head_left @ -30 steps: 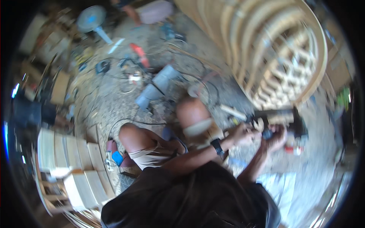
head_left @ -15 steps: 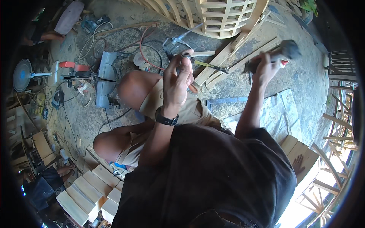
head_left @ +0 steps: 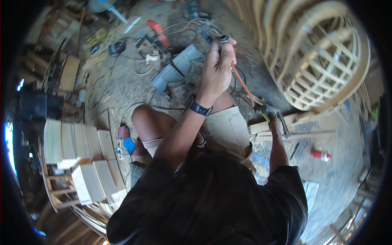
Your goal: The person uses a miter saw to cut a small piece of wood, applies a liquid from a bottle to a wooden component, and handles a small wooden block and a plastic bottle.
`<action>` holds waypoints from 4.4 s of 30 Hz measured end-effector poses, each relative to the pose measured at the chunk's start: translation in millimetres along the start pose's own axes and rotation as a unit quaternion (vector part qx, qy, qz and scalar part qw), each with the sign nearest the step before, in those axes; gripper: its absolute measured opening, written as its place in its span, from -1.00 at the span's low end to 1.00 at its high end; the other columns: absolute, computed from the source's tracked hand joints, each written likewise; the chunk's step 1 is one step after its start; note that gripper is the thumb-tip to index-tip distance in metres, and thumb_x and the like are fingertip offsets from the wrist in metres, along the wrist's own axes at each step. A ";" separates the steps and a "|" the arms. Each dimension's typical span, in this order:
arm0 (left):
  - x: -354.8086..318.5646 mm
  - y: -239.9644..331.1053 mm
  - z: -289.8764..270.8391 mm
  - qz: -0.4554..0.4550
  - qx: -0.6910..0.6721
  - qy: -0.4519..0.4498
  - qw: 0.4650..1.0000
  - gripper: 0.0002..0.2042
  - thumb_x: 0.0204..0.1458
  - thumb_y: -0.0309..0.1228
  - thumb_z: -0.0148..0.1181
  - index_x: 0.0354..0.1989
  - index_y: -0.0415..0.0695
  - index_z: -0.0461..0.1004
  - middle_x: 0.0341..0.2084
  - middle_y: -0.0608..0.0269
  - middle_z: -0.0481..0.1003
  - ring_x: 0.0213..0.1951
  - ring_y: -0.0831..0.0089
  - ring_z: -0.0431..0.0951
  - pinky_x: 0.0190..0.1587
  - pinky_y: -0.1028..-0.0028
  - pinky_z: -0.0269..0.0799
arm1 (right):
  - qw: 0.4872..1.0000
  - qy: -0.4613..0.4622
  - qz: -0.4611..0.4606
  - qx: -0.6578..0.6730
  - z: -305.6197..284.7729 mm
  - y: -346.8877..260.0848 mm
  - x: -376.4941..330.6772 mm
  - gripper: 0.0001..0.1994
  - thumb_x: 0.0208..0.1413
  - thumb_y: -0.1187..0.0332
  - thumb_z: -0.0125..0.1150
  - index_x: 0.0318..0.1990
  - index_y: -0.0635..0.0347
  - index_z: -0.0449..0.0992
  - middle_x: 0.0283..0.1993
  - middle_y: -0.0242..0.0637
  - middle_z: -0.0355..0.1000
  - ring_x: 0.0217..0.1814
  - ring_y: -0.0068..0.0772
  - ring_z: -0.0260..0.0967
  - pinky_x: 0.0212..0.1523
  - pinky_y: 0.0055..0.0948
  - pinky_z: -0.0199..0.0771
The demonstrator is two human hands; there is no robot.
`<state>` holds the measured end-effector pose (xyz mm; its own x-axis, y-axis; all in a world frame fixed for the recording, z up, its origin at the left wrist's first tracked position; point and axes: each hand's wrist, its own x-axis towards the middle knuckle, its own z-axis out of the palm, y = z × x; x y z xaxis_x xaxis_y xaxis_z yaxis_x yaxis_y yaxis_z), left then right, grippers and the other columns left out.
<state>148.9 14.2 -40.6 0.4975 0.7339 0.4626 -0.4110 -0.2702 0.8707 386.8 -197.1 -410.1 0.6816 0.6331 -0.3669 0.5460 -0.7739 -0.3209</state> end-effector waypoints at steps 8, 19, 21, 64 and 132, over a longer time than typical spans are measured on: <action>29.7 37.9 -82.9 0.166 0.335 0.062 0.925 -0.68 0.23 -0.12 0.08 -0.15 -0.17 0.43 -0.49 0.33 0.44 -0.45 0.55 0.42 -0.35 0.49 0.35 | 0.955 0.118 -0.239 0.133 -76.2 -113.9 16.6 -0.66 0.11 0.25 0.23 -0.07 0.33 0.45 -0.12 0.14 0.51 -0.05 0.13 0.49 -0.09 -0.10 0.48; 40.5 11.4 -92.9 0.197 0.373 -0.153 0.894 -0.60 0.15 -0.11 0.12 -0.05 -0.21 0.41 0.03 -0.22 0.30 -0.01 -0.12 0.43 0.00 0.05 0.41 | 0.739 -0.044 -0.476 0.474 -297.8 -428.7 -104.2 -0.68 0.16 0.35 0.19 -0.05 0.38 0.31 -0.18 -0.16 0.45 -0.19 -0.43 0.43 -0.14 -0.45 0.48; 37.5 10.0 -106.6 0.202 0.360 -0.103 0.905 -0.62 0.15 -0.13 0.13 -0.06 -0.20 0.42 0.05 -0.24 0.28 0.02 -0.15 0.41 0.00 0.06 0.41 | 0.772 -0.094 -0.447 0.443 -295.6 -451.4 -98.6 -0.75 0.17 0.39 0.15 -0.09 0.33 0.30 -0.23 -0.16 0.47 -0.23 -0.45 0.45 -0.18 -0.48 0.50; 11.5 20.1 -185.2 -0.083 -0.253 0.094 0.959 -0.61 0.29 -0.11 -0.07 -0.27 -0.26 0.40 -0.76 0.56 0.04 -0.75 0.78 -0.06 -0.67 0.62 -0.16 | 0.500 -0.210 -0.494 0.680 -297.2 -600.3 -142.2 -0.70 0.25 0.24 0.05 -0.04 0.30 0.38 -0.40 -0.09 0.48 -0.57 -0.33 0.40 -0.79 -0.47 0.21; 109.3 -383.2 -588.4 -0.030 -0.045 0.624 0.779 -0.15 -0.17 -0.49 0.39 0.22 -0.31 -0.11 0.04 -0.04 0.33 0.04 0.23 0.42 0.09 0.33 0.34 | 0.862 0.037 -0.422 0.279 91.9 -763.2 68.6 -0.72 0.27 0.31 0.00 -0.11 0.44 0.39 -0.19 0.11 0.43 -0.20 0.09 0.44 -0.13 -0.13 0.38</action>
<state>-88.7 564.6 -422.0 -0.5901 0.7931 -0.1507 -0.4955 -0.2085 0.8432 -27.9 438.7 -270.6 0.1966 0.9471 0.2538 0.5573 0.1050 -0.8236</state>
